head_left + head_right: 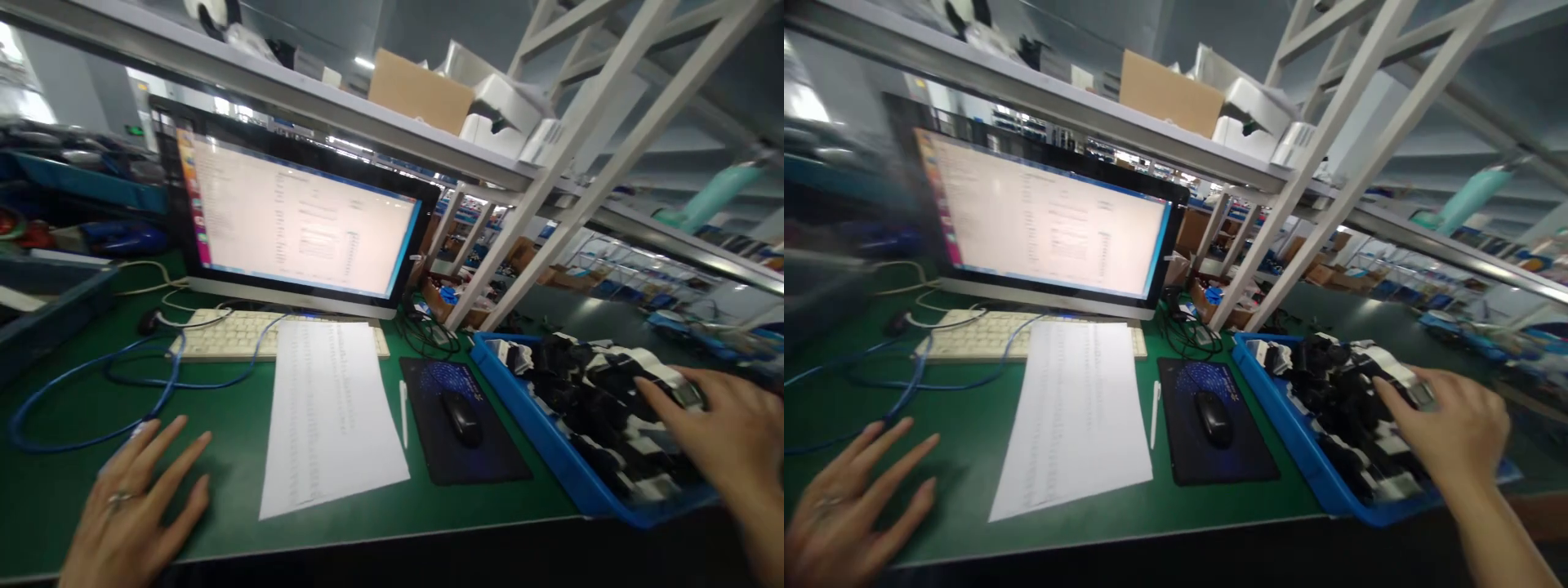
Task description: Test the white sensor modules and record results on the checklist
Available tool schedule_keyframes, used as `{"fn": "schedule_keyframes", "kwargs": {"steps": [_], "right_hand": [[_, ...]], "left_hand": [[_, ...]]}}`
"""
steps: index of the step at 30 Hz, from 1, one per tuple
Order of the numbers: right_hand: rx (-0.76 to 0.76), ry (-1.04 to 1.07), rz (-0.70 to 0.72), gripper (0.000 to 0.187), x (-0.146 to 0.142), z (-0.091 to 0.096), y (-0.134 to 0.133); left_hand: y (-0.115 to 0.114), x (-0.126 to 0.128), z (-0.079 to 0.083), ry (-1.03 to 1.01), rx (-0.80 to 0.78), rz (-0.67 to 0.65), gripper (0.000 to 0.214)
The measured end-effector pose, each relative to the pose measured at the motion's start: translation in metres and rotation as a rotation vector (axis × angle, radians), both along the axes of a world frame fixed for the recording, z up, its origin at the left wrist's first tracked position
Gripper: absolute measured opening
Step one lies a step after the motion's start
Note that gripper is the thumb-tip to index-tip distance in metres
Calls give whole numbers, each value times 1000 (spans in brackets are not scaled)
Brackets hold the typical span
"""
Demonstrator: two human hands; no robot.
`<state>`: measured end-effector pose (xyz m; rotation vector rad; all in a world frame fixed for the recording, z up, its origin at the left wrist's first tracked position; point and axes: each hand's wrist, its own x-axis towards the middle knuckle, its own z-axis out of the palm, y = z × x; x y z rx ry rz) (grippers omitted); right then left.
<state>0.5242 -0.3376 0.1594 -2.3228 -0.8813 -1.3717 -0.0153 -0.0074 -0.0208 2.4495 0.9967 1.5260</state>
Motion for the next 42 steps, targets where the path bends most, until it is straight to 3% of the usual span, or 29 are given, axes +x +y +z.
{"fn": "schedule_keyframes", "kwargs": {"steps": [3,5,10,13,15,18,22,26,29,32,42], "right_hand": [[-119,-81,384,44,-69,7,72],[-180,-37,619,34,-125,-3,123],[-201,-19,1158,27,-266,-69,245],[-151,-5,1308,28,-321,-111,303],[-90,-54,1349,26,-339,-133,328],[-72,-89,1402,25,-343,-154,339],[-199,3,1522,41,-330,-165,321],[-187,339,1483,51,-333,-161,307],[-113,703,1388,41,-348,-156,315],[-81,912,1347,27,-364,-157,327],[-8,1071,1323,24,-376,-160,331]], "left_hand": [[-11,-6,4,130,42,23,71],[-15,-8,9,172,65,25,73],[-11,-13,16,143,-33,73,69],[-2,-18,17,110,-79,124,78],[6,-22,16,100,-89,154,84],[16,-28,10,111,-119,183,89],[22,-24,4,144,-180,187,96],[20,-6,7,163,-214,156,96],[18,7,13,147,-199,137,86],[17,13,18,125,-176,159,72],[16,11,19,144,-166,189,67]]}}
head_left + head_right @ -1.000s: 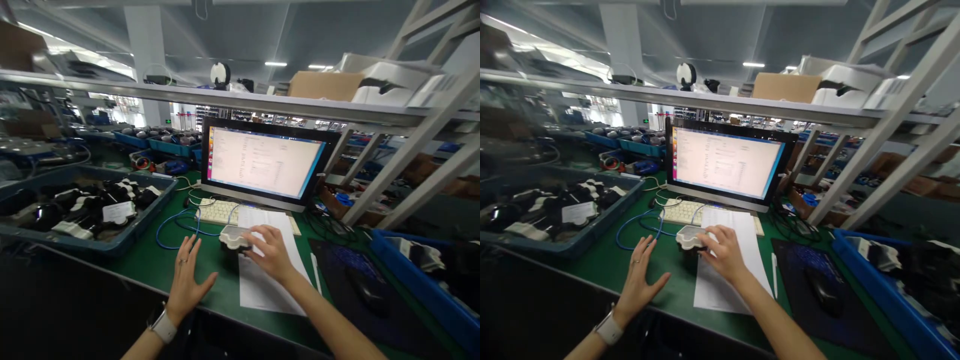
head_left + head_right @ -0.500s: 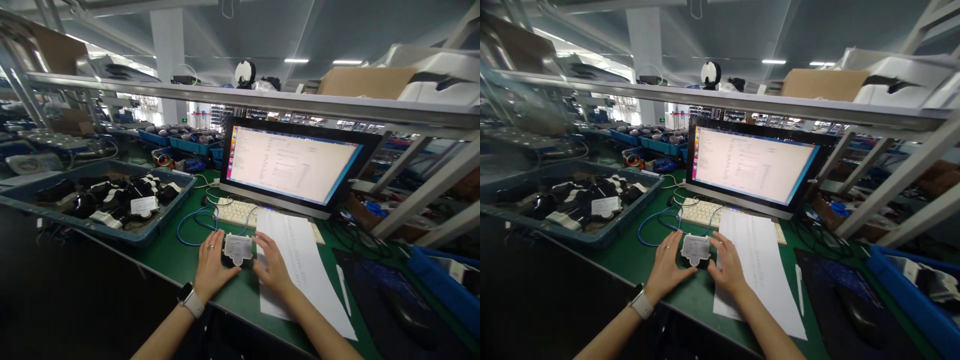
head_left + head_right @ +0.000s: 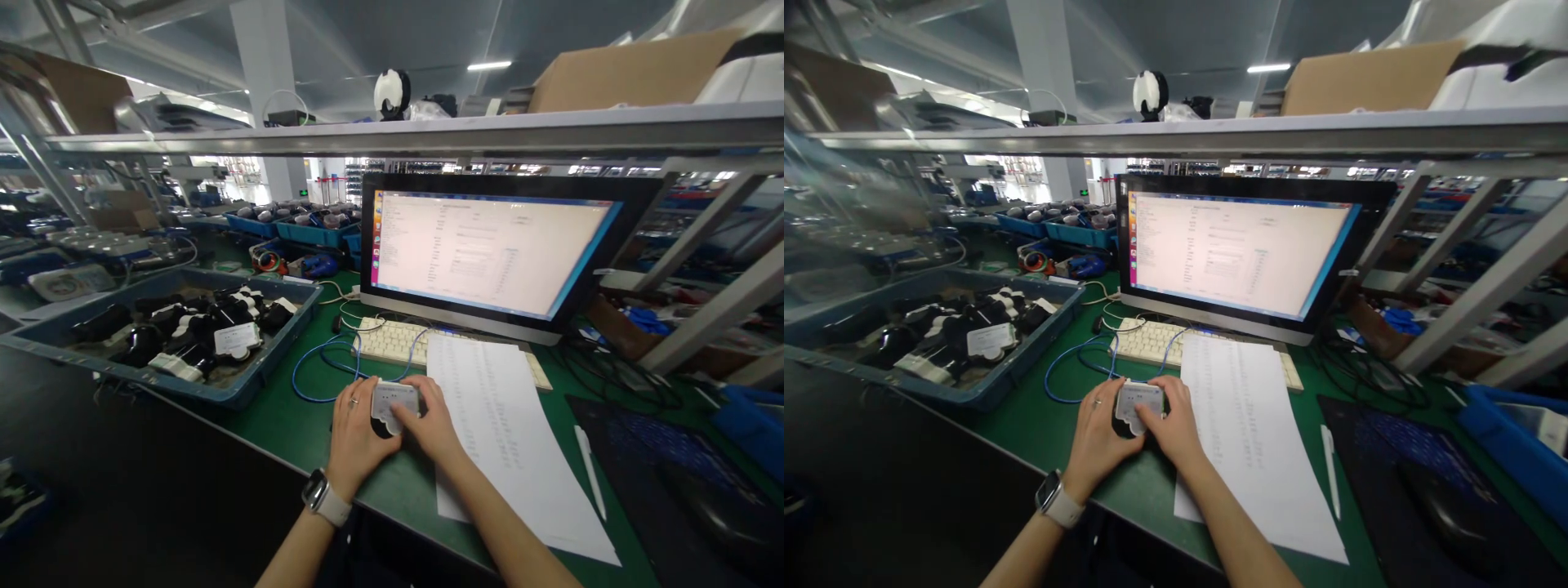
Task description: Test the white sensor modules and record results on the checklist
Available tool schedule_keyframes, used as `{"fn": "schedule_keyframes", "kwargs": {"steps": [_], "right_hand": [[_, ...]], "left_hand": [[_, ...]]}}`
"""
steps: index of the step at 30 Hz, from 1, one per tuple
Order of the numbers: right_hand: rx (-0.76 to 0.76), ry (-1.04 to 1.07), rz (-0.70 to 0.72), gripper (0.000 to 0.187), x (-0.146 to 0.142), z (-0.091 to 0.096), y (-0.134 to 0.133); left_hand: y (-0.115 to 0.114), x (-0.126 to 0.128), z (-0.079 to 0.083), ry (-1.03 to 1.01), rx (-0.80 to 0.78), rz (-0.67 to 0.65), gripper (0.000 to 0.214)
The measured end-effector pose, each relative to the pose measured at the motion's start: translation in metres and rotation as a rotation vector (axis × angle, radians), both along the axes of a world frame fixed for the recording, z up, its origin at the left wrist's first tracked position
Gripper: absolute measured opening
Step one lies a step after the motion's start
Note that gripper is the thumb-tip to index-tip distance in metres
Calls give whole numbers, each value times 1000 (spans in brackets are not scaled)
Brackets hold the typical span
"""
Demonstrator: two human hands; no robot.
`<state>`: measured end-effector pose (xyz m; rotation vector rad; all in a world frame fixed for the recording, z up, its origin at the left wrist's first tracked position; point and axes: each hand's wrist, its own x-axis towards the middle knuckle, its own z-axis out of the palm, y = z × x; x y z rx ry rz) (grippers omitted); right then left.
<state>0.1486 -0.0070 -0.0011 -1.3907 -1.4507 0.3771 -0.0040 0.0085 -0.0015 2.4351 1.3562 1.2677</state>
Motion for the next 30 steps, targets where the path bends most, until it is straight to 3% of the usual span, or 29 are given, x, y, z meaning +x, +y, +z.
{"fn": "schedule_keyframes", "kwargs": {"steps": [30], "right_hand": [[-32,55,-2,24,-4,6,-2]], "left_hand": [[0,-2,0,3,-13,-14,68]]}}
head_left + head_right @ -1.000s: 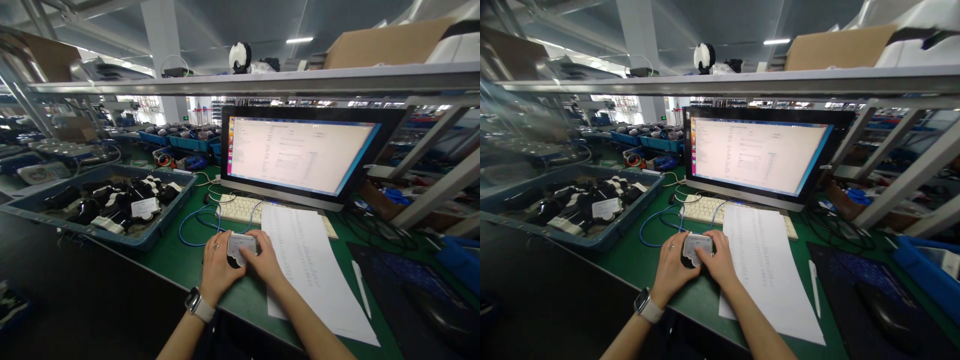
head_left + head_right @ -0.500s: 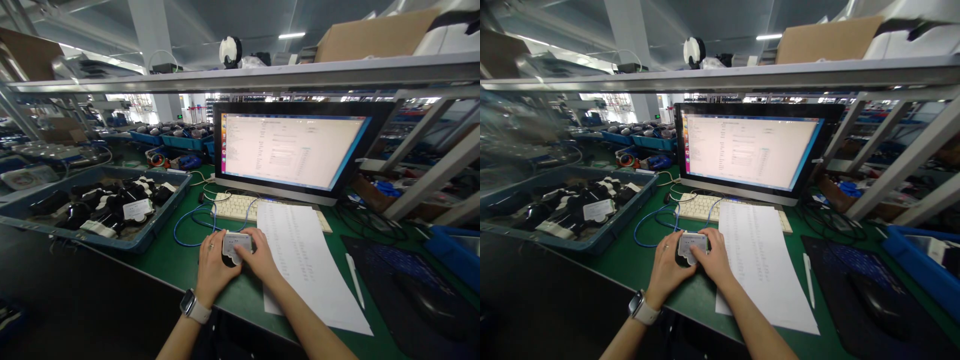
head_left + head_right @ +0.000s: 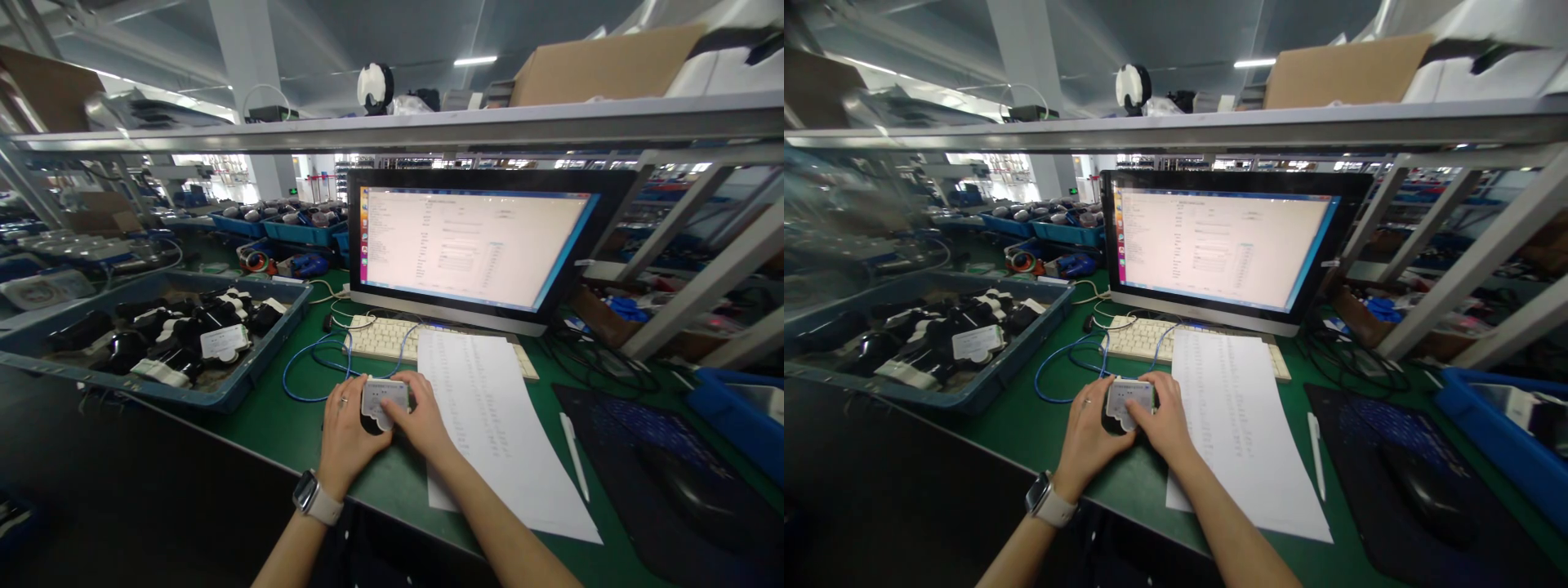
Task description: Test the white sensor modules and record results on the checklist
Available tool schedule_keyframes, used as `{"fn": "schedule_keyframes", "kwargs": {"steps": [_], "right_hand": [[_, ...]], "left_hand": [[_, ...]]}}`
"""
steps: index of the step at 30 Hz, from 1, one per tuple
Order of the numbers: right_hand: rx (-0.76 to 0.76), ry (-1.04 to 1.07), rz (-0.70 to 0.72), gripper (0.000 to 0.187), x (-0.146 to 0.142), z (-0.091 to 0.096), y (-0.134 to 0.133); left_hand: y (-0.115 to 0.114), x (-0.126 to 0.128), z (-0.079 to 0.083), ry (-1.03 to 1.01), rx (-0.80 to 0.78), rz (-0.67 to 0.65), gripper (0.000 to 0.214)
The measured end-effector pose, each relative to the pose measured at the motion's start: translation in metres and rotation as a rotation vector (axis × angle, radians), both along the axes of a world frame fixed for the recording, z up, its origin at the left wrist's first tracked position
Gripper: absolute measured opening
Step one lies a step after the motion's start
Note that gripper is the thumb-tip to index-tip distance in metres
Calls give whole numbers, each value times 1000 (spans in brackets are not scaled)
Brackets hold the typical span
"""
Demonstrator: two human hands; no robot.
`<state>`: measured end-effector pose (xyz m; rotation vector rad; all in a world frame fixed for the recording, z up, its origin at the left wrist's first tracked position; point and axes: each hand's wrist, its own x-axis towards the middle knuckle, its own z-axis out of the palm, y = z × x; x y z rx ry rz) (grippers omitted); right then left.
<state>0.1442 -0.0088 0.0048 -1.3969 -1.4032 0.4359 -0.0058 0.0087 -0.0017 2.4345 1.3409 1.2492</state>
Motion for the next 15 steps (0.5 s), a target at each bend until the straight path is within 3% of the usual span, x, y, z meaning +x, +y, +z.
{"fn": "schedule_keyframes", "kwargs": {"steps": [15], "right_hand": [[16,-15,-6,24,0,1,-1]], "left_hand": [[0,-1,-1,3,-11,-3,69]]}}
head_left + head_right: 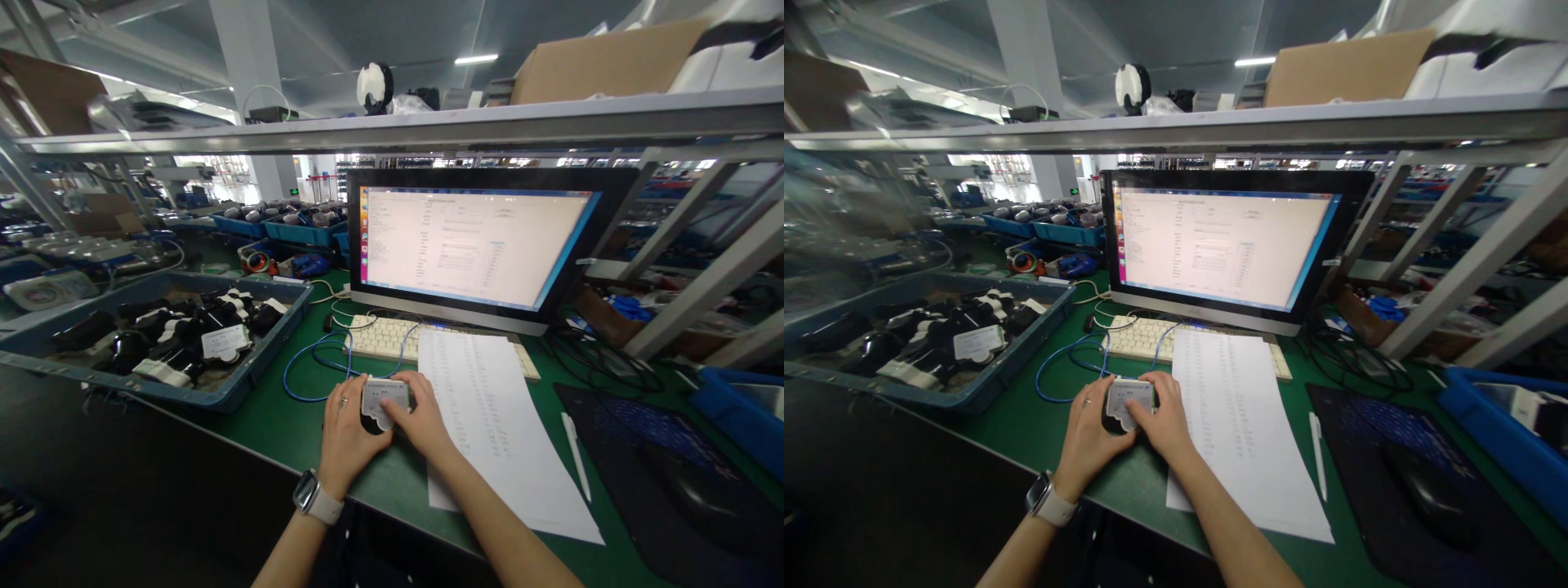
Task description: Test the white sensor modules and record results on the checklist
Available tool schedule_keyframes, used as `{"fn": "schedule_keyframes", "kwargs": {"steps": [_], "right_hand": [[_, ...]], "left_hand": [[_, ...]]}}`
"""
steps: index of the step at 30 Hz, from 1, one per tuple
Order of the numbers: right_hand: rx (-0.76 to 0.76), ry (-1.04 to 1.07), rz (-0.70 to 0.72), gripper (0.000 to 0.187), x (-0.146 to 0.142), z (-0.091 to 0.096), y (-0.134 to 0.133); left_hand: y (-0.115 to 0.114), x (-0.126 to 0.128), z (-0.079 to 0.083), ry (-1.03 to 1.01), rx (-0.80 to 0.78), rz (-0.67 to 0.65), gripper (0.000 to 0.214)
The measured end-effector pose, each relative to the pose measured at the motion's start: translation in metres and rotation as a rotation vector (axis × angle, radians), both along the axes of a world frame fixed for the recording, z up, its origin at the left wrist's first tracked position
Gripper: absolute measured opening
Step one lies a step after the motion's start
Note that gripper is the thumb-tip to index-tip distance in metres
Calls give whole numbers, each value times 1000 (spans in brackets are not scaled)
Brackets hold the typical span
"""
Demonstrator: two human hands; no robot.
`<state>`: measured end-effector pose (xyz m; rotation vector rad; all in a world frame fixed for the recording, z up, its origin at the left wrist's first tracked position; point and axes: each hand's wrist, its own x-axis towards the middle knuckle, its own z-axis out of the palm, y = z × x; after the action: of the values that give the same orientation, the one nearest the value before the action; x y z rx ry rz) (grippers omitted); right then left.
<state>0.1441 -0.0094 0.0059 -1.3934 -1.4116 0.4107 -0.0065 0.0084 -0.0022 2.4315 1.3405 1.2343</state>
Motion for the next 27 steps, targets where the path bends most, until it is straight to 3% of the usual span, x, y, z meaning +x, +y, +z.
{"fn": "schedule_keyframes", "kwargs": {"steps": [27], "right_hand": [[6,0,-6,24,1,-3,1]], "left_hand": [[0,1,1,-12,7,-2,70]]}}
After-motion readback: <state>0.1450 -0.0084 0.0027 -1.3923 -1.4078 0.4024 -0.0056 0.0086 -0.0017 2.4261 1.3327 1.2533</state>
